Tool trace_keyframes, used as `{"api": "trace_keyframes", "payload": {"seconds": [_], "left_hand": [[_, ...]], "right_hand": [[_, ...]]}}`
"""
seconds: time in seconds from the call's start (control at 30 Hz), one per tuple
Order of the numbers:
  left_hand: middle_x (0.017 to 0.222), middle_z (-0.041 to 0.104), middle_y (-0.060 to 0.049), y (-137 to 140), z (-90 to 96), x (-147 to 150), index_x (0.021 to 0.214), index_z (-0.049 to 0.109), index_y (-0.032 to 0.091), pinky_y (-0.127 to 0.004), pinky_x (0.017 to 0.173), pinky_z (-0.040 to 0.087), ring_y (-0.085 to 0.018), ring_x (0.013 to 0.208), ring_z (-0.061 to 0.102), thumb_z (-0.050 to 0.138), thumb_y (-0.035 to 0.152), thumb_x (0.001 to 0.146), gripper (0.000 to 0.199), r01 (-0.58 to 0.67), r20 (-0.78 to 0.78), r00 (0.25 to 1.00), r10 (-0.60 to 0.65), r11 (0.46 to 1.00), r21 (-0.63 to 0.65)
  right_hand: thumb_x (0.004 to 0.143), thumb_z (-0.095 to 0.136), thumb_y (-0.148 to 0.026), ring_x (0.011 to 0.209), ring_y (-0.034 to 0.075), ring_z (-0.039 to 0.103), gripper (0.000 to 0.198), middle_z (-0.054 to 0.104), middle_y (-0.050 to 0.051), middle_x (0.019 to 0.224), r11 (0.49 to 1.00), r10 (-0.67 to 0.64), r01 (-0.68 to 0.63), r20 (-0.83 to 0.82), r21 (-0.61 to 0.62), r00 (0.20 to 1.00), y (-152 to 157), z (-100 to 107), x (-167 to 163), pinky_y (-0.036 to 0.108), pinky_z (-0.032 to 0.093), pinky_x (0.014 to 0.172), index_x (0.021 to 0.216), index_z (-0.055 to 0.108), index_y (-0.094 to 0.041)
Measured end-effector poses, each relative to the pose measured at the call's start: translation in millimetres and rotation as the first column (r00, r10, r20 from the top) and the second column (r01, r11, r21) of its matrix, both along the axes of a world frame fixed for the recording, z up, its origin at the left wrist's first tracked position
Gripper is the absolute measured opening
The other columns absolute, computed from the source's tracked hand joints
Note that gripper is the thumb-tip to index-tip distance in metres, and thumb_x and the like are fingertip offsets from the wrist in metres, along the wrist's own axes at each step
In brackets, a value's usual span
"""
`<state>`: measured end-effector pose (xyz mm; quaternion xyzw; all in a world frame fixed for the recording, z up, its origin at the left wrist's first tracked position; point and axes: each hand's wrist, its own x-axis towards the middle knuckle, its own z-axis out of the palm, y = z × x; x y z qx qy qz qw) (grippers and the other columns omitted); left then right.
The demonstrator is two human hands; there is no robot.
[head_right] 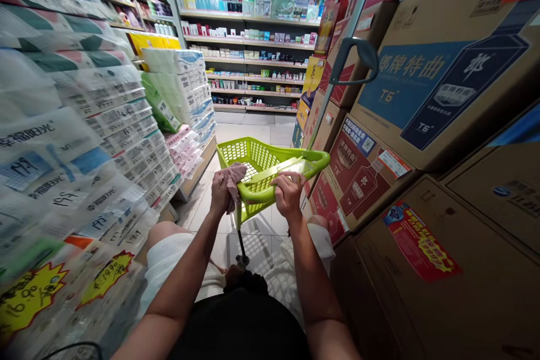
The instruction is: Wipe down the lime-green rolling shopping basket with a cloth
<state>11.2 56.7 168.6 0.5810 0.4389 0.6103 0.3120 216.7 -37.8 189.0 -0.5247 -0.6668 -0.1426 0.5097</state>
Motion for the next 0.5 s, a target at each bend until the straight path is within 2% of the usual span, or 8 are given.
{"api": "trace_keyframes", "payload": {"seconds": [0.07, 0.13, 0.2, 0.27, 0.3, 0.37, 0.43, 0.5], "left_hand": [[0.111, 0.068, -0.012, -6, -9.0, 6, 0.110, 0.066, 0.018, -0.040, 0.098, 0.054, -0.022, 0.104, 0.067, 0.049, 0.055, 0.103, 0.041, 0.012, 0.033, 0.999, -0.013, 1.000, 0.011], [0.119, 0.064, -0.013, -23, -20.3, 17, 0.121, 0.065, 0.019, -0.041, 0.100, 0.053, -0.023, 0.110, 0.064, 0.050, 0.052, 0.103, 0.040, -0.020, 0.009, 1.000, 0.018, 0.990, 0.137], [0.127, 0.060, -0.015, -41, -28.0, 29, 0.131, 0.063, 0.021, -0.044, 0.105, 0.051, -0.026, 0.121, 0.058, 0.052, 0.047, 0.103, 0.040, -0.066, -0.048, 0.995, 0.084, 0.952, 0.299], [0.131, 0.059, -0.015, -47, -29.5, 34, 0.132, 0.065, 0.023, -0.046, 0.109, 0.048, -0.028, 0.129, 0.053, 0.052, 0.041, 0.103, 0.036, -0.047, -0.129, 0.986, 0.109, 0.910, 0.411], [0.130, 0.060, -0.015, -44, -28.2, 32, 0.130, 0.066, 0.024, -0.046, 0.110, 0.048, -0.028, 0.129, 0.053, 0.051, 0.038, 0.103, 0.035, -0.028, -0.164, 0.981, 0.107, 0.904, 0.426], [0.126, 0.061, -0.015, -24, -22.5, 22, 0.125, 0.070, 0.021, -0.046, 0.108, 0.050, -0.028, 0.123, 0.057, 0.051, 0.033, 0.099, 0.034, -0.015, -0.222, 0.969, 0.104, 0.929, 0.369], [0.123, 0.061, -0.016, 4, -13.5, 7, 0.118, 0.073, 0.018, -0.046, 0.104, 0.052, -0.030, 0.115, 0.062, 0.054, 0.032, 0.094, 0.034, -0.054, -0.293, 0.949, 0.116, 0.976, 0.213], [0.120, 0.064, -0.014, 28, -1.0, -7, 0.110, 0.076, 0.019, -0.044, 0.098, 0.054, -0.029, 0.106, 0.065, 0.054, 0.033, 0.091, 0.033, -0.053, -0.410, 0.910, 0.068, 0.997, 0.048]], "right_hand": [[0.091, 0.039, -0.018, 0.112, 0.025, 0.063, 0.028, 0.075, 0.002, 0.089, 1.000, -0.024, 0.024, -0.019, -0.001, 1.000, 0, -2, -4, 0.045, 0.033, 0.107, 0.082, 0.064, -0.025], [0.093, 0.038, -0.019, 0.117, 0.026, 0.062, 0.028, 0.075, 0.003, 0.093, 0.999, -0.046, 0.047, -0.056, 0.022, 0.997, 1, -6, -9, 0.046, 0.033, 0.111, 0.085, 0.064, -0.025], [0.093, 0.037, -0.019, 0.120, 0.026, 0.061, 0.029, 0.074, 0.003, 0.092, 0.997, -0.053, 0.059, -0.103, 0.056, 0.993, 3, -10, -13, 0.047, 0.031, 0.116, 0.085, 0.064, -0.025], [0.093, 0.036, -0.020, 0.120, 0.026, 0.061, 0.029, 0.072, 0.003, 0.086, 0.995, -0.044, 0.054, -0.126, 0.079, 0.991, 4, -13, -13, 0.048, 0.030, 0.117, 0.081, 0.063, -0.026], [0.093, 0.036, -0.021, 0.119, 0.025, 0.062, 0.029, 0.072, 0.002, 0.085, 0.995, -0.037, 0.048, -0.126, 0.082, 0.991, 5, -14, -12, 0.048, 0.031, 0.117, 0.080, 0.062, -0.026], [0.093, 0.036, -0.021, 0.118, 0.025, 0.062, 0.030, 0.072, 0.002, 0.084, 0.996, -0.030, 0.040, -0.120, 0.079, 0.992, 6, -14, -9, 0.047, 0.032, 0.117, 0.079, 0.062, -0.026], [0.092, 0.037, -0.022, 0.118, 0.025, 0.063, 0.029, 0.072, 0.002, 0.083, 0.997, -0.027, 0.035, -0.115, 0.070, 0.993, 8, -14, -6, 0.047, 0.032, 0.116, 0.078, 0.062, -0.026], [0.092, 0.038, -0.021, 0.117, 0.025, 0.063, 0.029, 0.072, 0.002, 0.082, 0.997, -0.022, 0.031, -0.117, 0.075, 0.993, 9, -13, -5, 0.047, 0.033, 0.116, 0.077, 0.062, -0.026]]}}
